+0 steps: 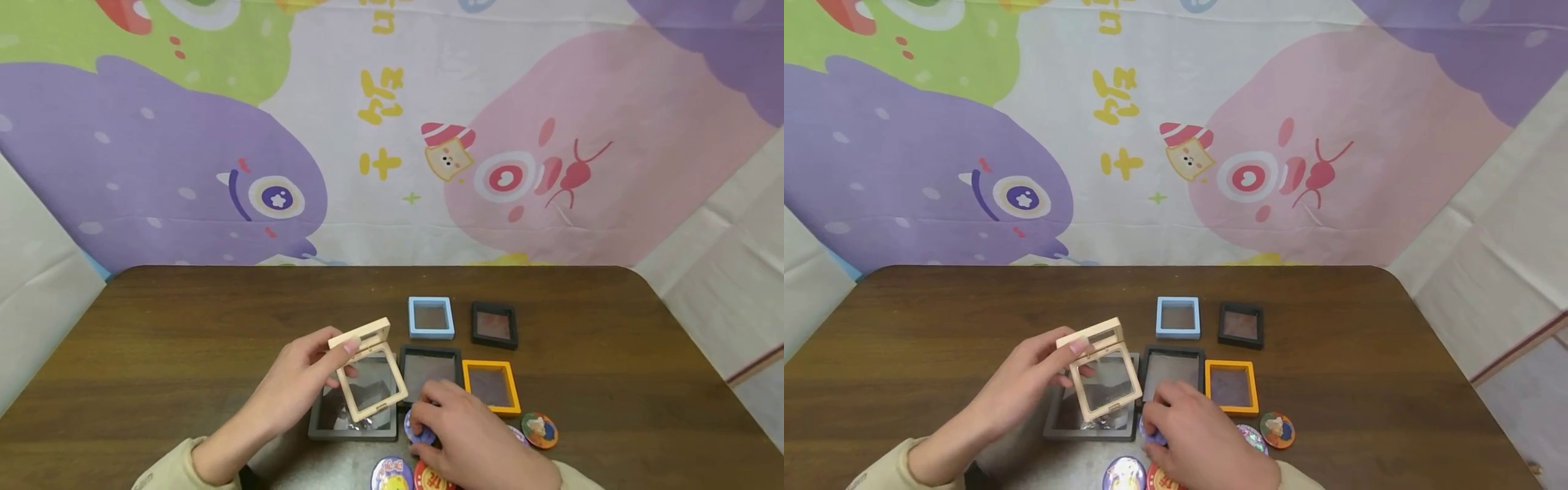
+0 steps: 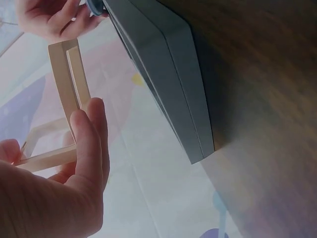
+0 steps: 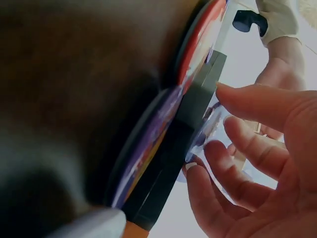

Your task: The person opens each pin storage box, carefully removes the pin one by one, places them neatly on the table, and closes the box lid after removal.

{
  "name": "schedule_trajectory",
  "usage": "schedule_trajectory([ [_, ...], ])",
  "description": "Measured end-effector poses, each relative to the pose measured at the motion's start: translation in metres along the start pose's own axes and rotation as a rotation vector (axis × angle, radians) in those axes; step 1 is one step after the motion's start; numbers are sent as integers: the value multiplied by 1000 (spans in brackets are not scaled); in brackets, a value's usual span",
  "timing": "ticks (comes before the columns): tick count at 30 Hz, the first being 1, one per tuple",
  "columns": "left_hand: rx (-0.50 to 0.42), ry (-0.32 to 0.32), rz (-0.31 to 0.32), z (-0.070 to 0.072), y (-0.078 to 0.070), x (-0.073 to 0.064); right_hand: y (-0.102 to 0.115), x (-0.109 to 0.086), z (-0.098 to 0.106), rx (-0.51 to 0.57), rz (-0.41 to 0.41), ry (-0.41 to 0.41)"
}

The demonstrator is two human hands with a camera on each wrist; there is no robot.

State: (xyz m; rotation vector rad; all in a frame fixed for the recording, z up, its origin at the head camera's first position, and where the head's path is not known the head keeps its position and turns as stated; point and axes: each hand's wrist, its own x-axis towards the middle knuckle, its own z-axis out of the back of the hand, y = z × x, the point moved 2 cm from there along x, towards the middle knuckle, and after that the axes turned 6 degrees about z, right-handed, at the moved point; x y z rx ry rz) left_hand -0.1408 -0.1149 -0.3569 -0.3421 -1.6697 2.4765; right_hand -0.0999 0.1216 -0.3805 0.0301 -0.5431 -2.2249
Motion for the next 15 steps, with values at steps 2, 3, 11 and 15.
schedule_trajectory([
  [2,1,2,0,0,0,0,0,1,0,-13,1,28],
  [3,2,4,0,1,0,0,0,2,0,-18,3,36],
  [11,9,12,-9,1,0,1,3,0,0,-103,34,45],
  [15,11,18,-6,1,1,0,3,-1,-2,-150,53,41],
])
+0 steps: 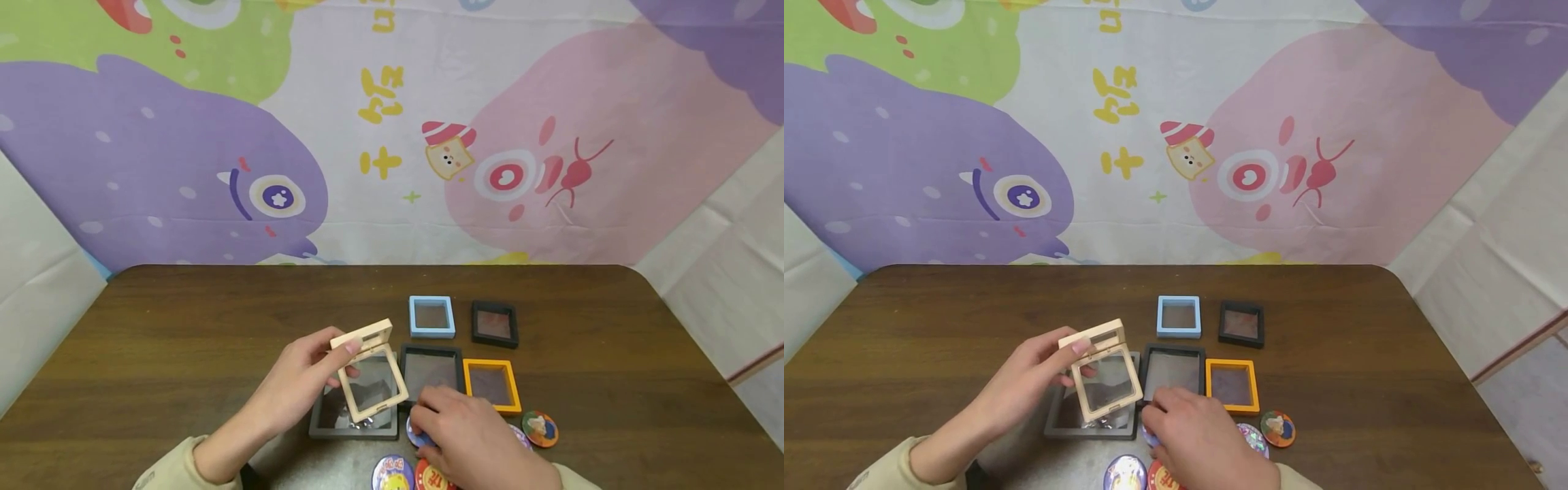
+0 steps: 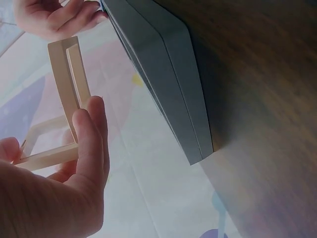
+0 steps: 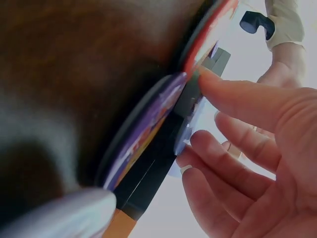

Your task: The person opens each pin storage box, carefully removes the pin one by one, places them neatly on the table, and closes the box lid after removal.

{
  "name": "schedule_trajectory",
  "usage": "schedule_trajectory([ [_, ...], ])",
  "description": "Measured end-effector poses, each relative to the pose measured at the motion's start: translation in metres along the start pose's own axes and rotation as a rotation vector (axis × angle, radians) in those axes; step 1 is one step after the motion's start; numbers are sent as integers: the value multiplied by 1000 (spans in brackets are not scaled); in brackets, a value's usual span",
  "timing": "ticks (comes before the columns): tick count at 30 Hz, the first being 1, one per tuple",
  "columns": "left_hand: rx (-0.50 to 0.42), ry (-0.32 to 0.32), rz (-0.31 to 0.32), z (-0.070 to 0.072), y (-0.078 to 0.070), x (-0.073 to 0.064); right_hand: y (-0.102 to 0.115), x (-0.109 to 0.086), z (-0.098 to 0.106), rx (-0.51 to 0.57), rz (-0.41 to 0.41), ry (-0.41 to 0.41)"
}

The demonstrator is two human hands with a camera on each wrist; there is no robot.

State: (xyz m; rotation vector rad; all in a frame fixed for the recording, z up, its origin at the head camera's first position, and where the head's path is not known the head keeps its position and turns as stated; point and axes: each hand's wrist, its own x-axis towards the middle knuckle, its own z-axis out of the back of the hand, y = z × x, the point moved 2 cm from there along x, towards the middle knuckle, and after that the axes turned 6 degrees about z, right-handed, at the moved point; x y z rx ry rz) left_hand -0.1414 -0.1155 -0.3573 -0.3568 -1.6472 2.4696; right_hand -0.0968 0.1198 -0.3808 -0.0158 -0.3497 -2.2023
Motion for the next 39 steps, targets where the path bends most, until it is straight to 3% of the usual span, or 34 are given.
schedule_trajectory([
  [4,5,7,3,-1,0,0,-1,0,0,-11,0,14],
  [8,5,14,5,-2,0,0,-2,0,3,42,-21,-13],
  [15,-64,55,16,-5,0,-4,-7,0,19,140,-61,-275],
  [23,-166,193,-13,-12,-3,-10,-10,-1,21,138,93,-338],
  [28,-138,234,-46,-13,-4,-12,-9,-2,21,95,161,-374],
  [34,-61,256,-53,-14,-3,-14,-8,-3,22,153,229,-432],
  [39,-61,297,-75,-19,-2,-15,-9,-3,24,174,280,-495],
])
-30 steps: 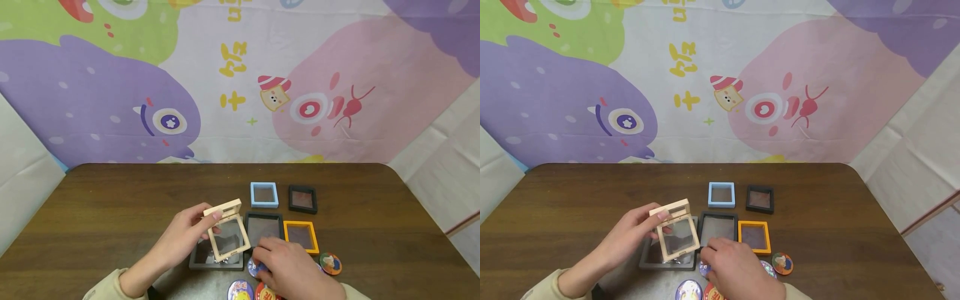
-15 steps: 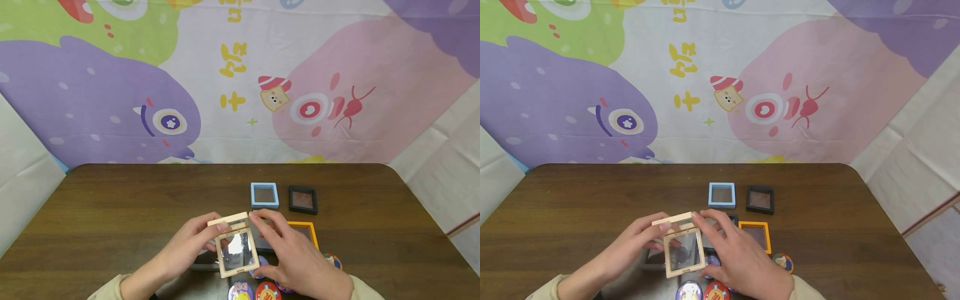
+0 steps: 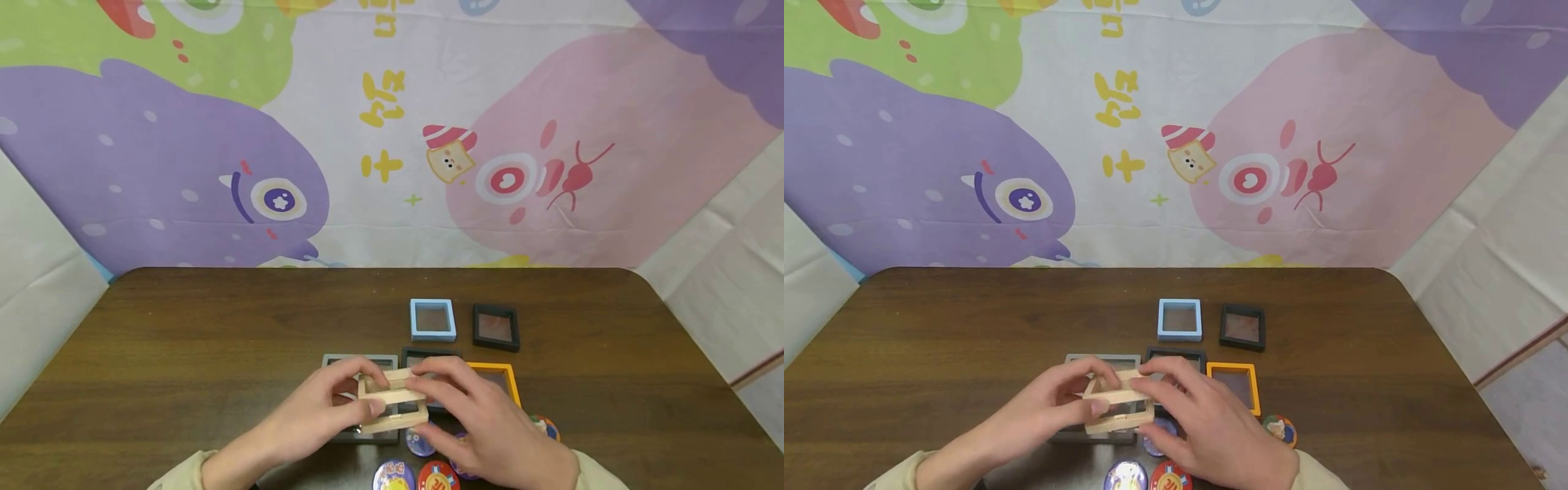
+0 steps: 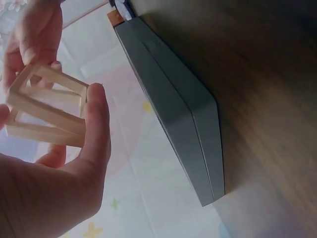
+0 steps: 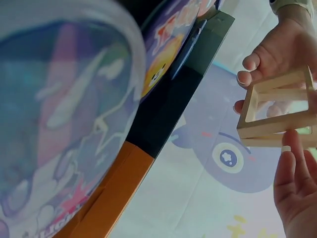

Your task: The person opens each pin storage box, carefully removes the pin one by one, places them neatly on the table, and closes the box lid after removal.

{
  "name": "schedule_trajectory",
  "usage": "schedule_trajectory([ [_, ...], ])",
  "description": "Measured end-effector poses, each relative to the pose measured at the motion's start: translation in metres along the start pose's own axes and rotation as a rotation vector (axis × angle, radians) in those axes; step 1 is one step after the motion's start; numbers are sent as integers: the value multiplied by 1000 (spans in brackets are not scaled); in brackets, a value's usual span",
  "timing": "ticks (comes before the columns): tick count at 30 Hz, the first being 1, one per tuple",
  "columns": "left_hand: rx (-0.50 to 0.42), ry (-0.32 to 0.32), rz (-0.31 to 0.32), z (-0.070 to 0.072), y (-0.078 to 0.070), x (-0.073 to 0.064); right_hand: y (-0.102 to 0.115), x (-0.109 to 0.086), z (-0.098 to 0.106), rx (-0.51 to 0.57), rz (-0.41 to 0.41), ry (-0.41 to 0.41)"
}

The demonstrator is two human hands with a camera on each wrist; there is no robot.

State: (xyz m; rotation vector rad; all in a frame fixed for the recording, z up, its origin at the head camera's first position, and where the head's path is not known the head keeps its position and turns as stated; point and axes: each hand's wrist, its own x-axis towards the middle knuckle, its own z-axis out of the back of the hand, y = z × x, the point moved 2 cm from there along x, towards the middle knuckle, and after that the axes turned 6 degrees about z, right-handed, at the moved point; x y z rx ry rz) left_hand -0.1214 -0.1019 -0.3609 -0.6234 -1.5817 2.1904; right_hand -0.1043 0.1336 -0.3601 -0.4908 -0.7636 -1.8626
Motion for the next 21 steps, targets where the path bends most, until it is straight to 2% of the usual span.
schedule_trajectory([
  [6,43,-5,-76,-3,2,0,0,4,2,-5,155,-73],
  [8,41,-2,-93,-3,3,0,1,6,2,-7,184,-86],
  [15,42,3,-146,-2,3,0,2,7,3,-10,192,-93],
  [21,34,13,-163,-2,5,1,2,8,5,-20,213,-113],
])
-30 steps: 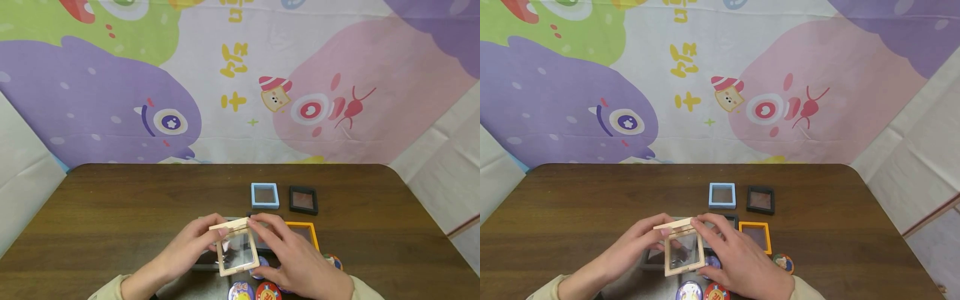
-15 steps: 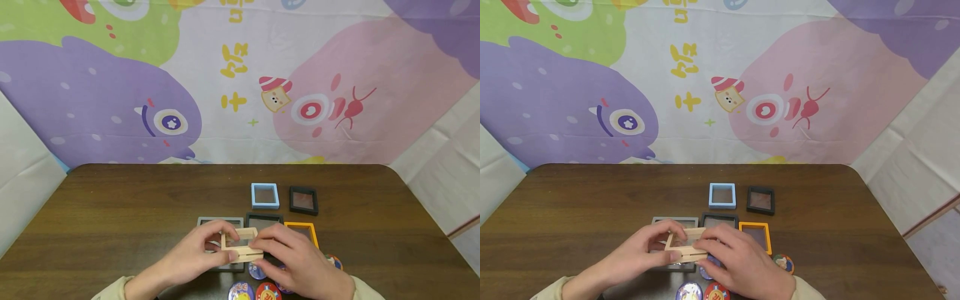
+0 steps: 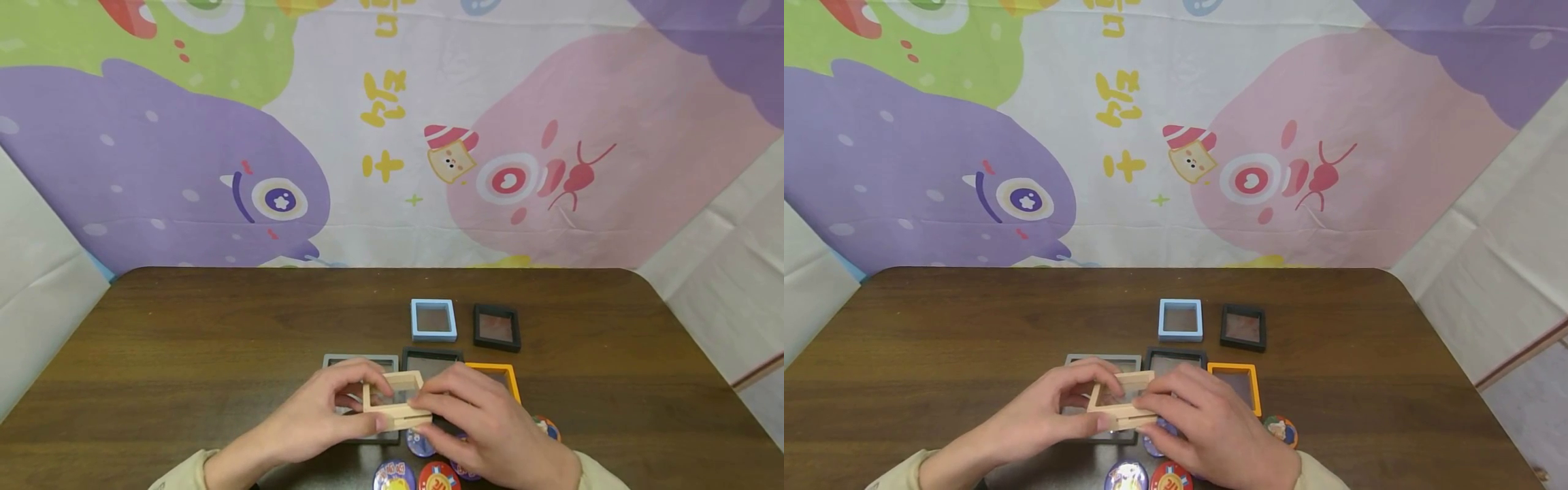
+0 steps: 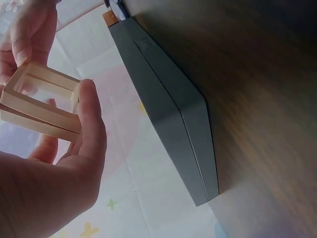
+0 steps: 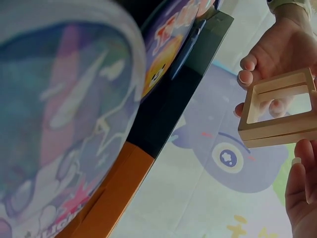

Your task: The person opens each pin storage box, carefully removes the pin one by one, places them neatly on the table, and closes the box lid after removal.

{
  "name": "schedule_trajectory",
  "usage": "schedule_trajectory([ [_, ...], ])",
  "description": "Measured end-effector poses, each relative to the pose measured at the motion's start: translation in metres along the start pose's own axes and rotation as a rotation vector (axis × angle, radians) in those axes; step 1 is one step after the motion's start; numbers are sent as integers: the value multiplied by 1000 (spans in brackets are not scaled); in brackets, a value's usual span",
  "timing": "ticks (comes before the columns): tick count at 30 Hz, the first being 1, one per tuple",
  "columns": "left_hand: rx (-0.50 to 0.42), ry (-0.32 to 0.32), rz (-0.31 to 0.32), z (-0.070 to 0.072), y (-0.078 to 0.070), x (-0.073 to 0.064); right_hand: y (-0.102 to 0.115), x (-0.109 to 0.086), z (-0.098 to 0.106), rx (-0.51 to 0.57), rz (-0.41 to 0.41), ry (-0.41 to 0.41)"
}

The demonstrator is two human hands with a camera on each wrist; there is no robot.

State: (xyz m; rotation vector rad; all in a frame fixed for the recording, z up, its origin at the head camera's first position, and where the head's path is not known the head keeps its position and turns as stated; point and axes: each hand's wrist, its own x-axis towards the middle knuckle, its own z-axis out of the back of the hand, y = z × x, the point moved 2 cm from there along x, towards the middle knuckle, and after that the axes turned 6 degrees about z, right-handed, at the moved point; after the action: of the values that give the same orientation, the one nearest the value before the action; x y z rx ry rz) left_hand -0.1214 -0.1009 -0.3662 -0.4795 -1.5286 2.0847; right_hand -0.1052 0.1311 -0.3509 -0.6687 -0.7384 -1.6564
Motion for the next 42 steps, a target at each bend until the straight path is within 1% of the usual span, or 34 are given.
schedule_trajectory([
  [6,-7,26,-21,-1,-1,2,0,2,3,20,33,-23],
  [9,-3,35,-32,-1,-1,3,1,2,5,30,33,-35],
  [13,9,41,-30,-2,0,5,0,2,5,33,39,-38],
  [16,45,42,-18,-2,1,6,-1,0,5,28,44,-29],
  [21,204,-5,6,3,4,8,-3,-5,2,-6,36,30],
  [23,276,-23,6,4,5,9,-3,-7,1,-17,24,61],
  [27,389,-54,-7,7,6,11,-2,-10,2,-28,-16,112],
  [30,443,-91,-7,10,6,11,1,-14,4,-47,-61,151],
  [32,472,-107,-4,13,5,11,4,-17,5,-50,-69,168],
  [33,489,-115,-8,16,4,12,5,-19,5,-52,-58,171],
  [35,529,-128,-19,22,4,16,8,-23,5,-34,-31,170],
  [38,605,-148,-32,34,5,27,11,-28,5,5,17,155],
  [42,672,-170,-9,50,11,44,16,-32,1,82,-4,160],
])
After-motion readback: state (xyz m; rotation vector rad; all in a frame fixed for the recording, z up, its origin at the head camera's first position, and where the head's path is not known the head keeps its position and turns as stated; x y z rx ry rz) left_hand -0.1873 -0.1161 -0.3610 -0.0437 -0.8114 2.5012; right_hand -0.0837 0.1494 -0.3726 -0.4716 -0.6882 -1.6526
